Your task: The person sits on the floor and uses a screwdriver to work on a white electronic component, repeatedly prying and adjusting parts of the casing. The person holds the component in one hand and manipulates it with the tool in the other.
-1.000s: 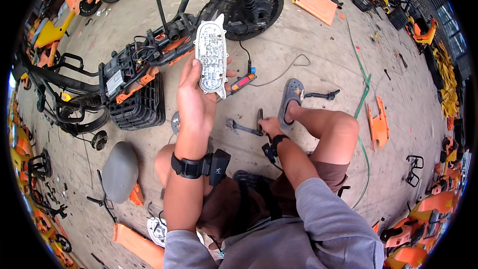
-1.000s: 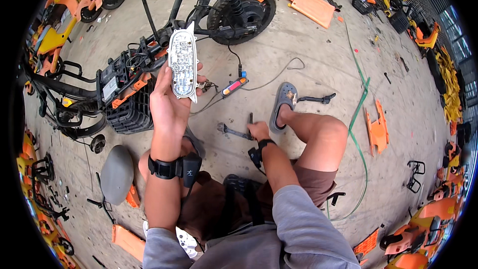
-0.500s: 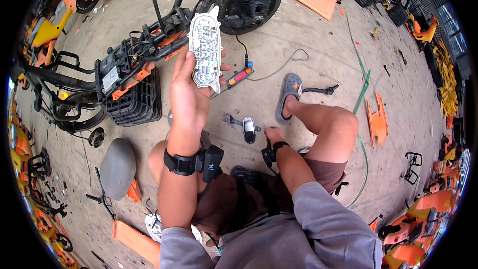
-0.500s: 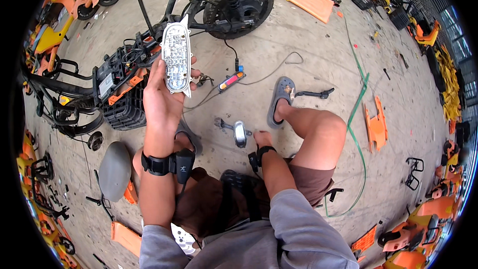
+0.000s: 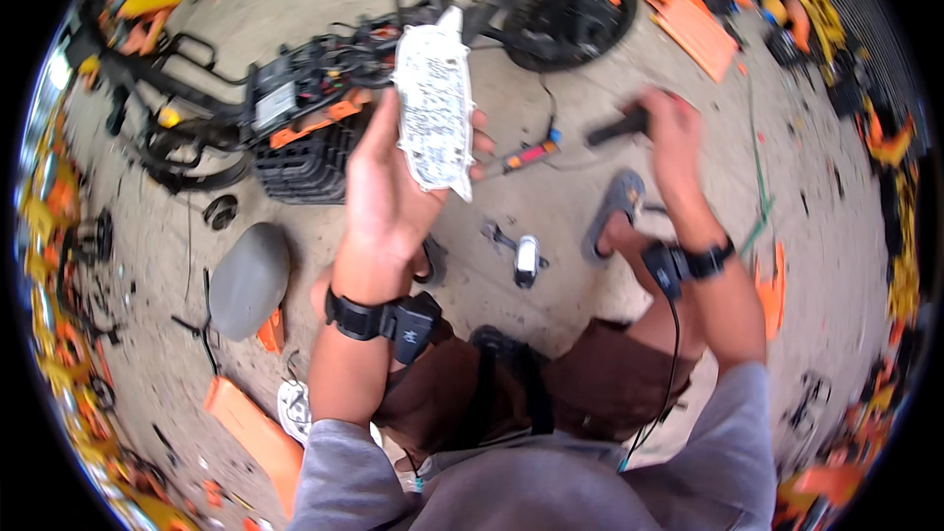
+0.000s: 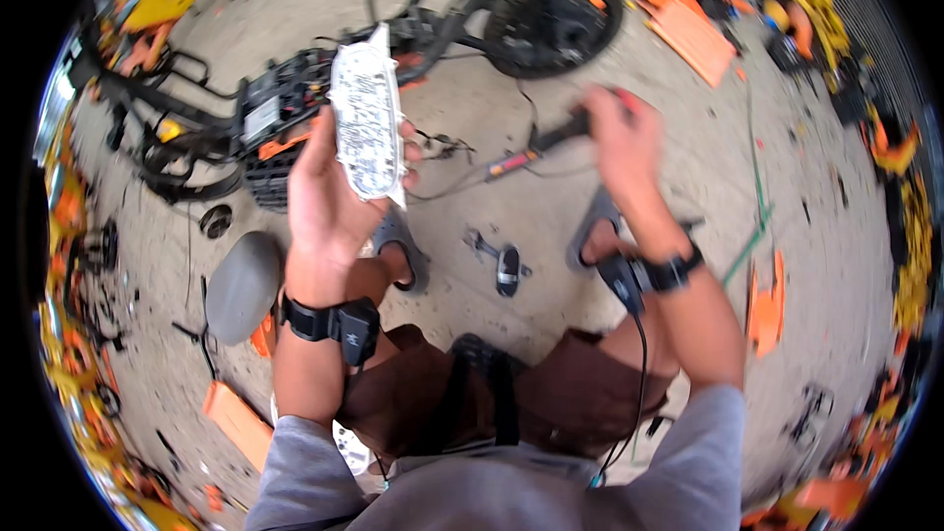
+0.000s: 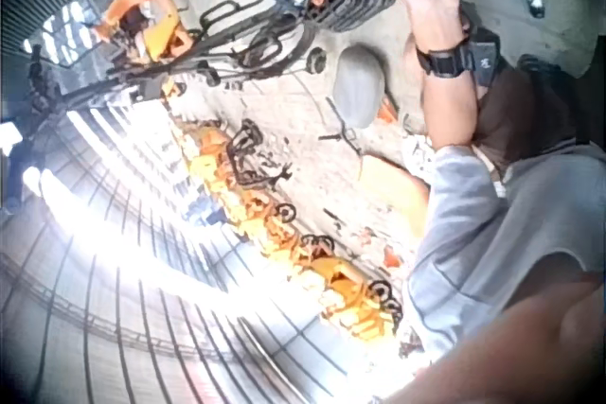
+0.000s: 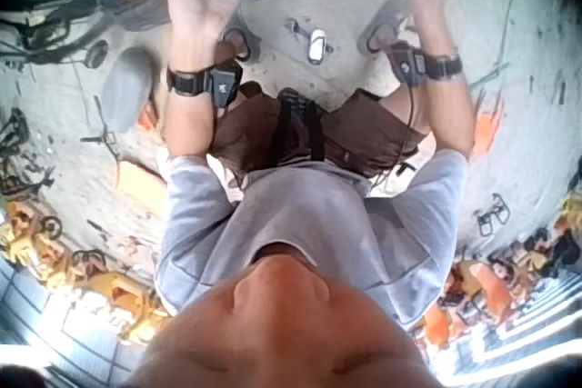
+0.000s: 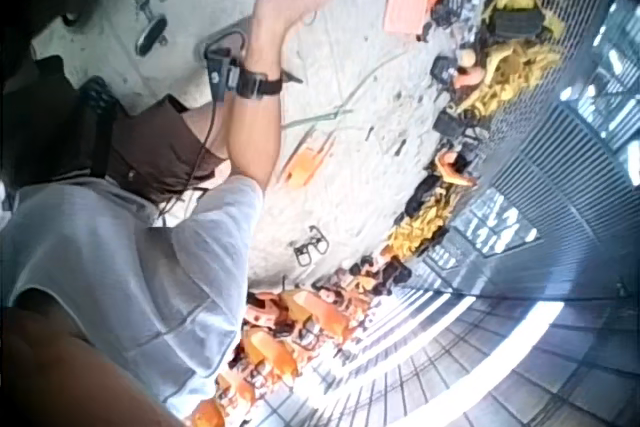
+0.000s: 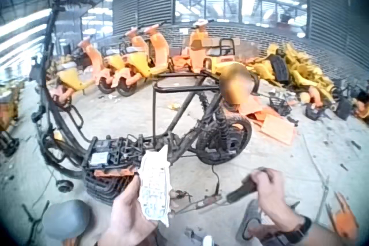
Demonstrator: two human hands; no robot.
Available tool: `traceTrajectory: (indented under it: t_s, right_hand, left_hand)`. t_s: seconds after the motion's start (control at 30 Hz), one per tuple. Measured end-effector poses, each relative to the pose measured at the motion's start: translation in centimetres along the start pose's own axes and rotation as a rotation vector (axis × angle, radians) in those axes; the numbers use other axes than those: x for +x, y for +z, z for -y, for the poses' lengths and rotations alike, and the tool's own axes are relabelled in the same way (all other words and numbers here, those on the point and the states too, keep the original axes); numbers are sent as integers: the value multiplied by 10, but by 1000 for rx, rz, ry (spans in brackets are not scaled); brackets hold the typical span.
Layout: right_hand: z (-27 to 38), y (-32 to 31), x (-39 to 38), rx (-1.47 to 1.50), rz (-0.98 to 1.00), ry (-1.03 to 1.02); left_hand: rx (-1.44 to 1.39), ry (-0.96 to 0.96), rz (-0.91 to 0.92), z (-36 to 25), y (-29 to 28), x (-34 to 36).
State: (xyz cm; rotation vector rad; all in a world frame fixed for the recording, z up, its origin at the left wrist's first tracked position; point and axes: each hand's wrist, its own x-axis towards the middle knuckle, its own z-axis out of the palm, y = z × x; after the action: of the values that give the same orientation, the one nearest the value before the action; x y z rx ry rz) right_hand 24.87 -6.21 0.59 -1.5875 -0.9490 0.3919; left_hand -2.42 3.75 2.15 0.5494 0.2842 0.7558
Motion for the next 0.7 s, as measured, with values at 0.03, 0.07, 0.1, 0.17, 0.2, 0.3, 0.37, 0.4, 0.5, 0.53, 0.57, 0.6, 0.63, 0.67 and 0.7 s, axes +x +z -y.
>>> traceTrajectory:
  t_s: [0.03,0.07,0.1,0.17,0.2,0.3,0.37,0.4,0.5,0.53,0.57,0.6,0.63,0.67,0.7]
  right_hand:
    - [8,-12,-9,-71,-85,-28]
    - [11,-19,-16,10,-164,-57]
    - [9,-16,-23,203,-290,-25]
    - [23,-11,-32,625,-401,128]
    - [23,-13,-34,644,-292,96]
    - [34,-13,-41,606,-175,60]
    - [36,-7,-48,506,-163,41]
    - [34,-4,-50,433,-154,18]
    - [38,1,-61,335,-57,-51]
    - [44,0,-63,292,-6,-73]
    - [47,-1,-65,249,47,-96]
    - [45,-1,-66,301,55,-85]
    - [44,-3,-67,349,57,-76]
    - [38,1,-70,352,18,-74]
    - [33,1,-71,350,17,-80]
  left_hand:
    - [13,23,0,-1,-4,-1]
    - [50,37,-18,-3,-4,-3]
    - [87,46,-41,-4,-5,-6]
    - [121,59,-89,-3,-4,-12]
    - [124,70,-104,-2,-6,-12]
    - [122,63,-138,2,-1,-9]
    - [108,35,-148,5,0,-10]
    - [96,19,-141,8,-2,-10]
    - [95,7,-152,15,-5,-8]
    - [100,9,-157,17,-7,-7]
    - [106,11,-162,19,-8,-7]
    - [112,10,-166,19,-8,-7]
    - [115,4,-162,19,-7,-6]
    - [118,-1,-158,19,-6,-6]
    - [131,-3,-166,20,-6,-6]
